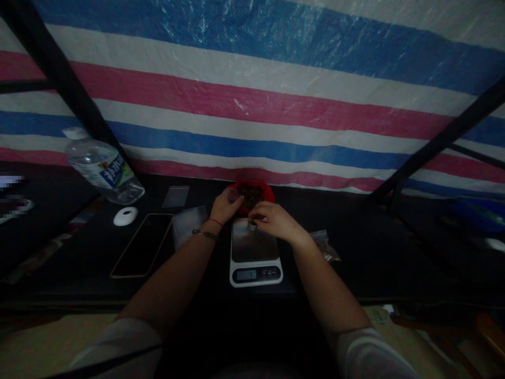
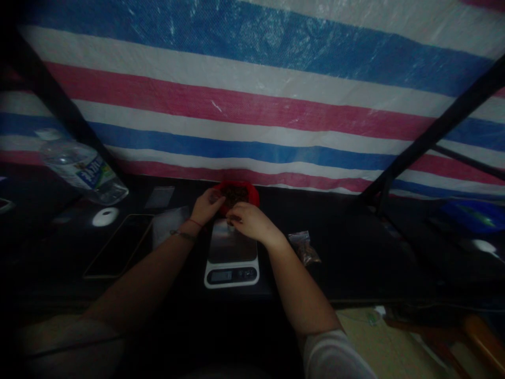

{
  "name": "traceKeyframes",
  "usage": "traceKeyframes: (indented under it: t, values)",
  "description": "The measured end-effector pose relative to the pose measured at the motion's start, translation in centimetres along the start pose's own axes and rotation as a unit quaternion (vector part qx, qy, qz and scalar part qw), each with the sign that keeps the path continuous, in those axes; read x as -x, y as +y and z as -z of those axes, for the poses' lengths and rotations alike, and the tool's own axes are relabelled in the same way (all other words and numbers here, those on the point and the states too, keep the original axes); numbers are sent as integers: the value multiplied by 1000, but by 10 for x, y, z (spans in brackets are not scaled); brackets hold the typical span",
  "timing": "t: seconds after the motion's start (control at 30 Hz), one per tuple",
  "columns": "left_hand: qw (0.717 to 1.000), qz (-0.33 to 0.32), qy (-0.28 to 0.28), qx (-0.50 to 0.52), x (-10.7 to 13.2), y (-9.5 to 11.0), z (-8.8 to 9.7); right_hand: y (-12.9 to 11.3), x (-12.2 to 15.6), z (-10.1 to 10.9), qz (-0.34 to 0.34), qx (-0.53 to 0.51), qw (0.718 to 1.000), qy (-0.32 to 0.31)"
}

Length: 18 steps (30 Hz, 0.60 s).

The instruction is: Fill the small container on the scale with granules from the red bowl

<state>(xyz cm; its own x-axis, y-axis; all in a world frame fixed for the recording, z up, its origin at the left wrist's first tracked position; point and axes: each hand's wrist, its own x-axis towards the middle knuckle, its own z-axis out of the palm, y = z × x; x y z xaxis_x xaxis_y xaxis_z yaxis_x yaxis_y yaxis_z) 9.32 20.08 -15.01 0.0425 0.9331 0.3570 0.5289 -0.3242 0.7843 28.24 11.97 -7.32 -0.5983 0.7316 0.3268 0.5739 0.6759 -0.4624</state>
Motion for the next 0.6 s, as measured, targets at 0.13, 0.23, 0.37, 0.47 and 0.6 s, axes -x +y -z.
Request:
traceKeyframes:
  t: [0.13, 0.23, 0.37, 0.47, 0.6]
  values:
    - [1000, -7, -1, 12, 0, -1, -1, 4, 1, 2, 2, -11, 999, 31]
    - [1000, -7, 4, 7, 0, 0, 0, 9, 2, 1, 0, -8, 999, 49]
    - [1000, 2, 4, -6, 1, 2, 1, 16, 2, 3, -25, 10, 995, 92]
    - [1000, 7, 2, -6, 1, 2, 2, 20, 2, 10, -58, 21, 991, 122]
    - [1000, -2, -3, -6, 2, 1, 2, 32, 3, 11, -111, 19, 983, 142]
